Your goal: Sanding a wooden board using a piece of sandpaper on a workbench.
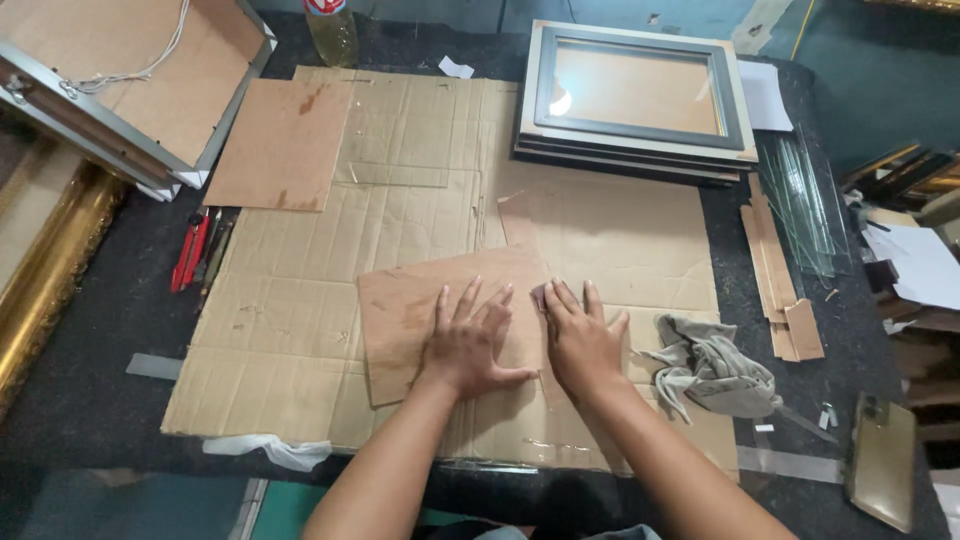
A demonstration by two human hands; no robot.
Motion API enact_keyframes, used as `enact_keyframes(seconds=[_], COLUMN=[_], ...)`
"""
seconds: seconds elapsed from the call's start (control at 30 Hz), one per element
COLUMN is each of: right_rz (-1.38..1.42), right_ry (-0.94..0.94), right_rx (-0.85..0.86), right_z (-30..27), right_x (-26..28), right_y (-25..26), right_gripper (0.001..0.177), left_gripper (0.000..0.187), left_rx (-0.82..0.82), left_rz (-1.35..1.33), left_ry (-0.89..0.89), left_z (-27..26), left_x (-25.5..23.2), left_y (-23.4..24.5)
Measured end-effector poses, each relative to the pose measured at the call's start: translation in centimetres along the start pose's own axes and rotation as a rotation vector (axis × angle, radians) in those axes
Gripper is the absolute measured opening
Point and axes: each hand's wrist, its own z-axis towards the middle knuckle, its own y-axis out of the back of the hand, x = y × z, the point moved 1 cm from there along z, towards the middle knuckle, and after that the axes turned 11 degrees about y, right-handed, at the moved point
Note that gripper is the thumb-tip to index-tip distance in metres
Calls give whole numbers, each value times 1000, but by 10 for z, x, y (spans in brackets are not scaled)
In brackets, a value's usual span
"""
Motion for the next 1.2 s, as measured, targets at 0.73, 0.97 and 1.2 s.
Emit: enact_keyframes(seconds=[0.73, 0.97, 1.2], right_rz=[-64, -13, -29], right_ry=[17, 7, 29], right_rx=[-15, -45, -22], right_z=[-8, 12, -8], right_x=[1, -3, -1], right_y=[8, -4, 6], right_gripper=[39, 38, 38], left_gripper=[75, 75, 77], left_rx=[-7, 23, 37], left_rz=[12, 24, 34], left_ry=[-7, -2, -7], left_z=[0, -3, -1], left_x=[0, -1, -2], left_y=[0, 0, 2])
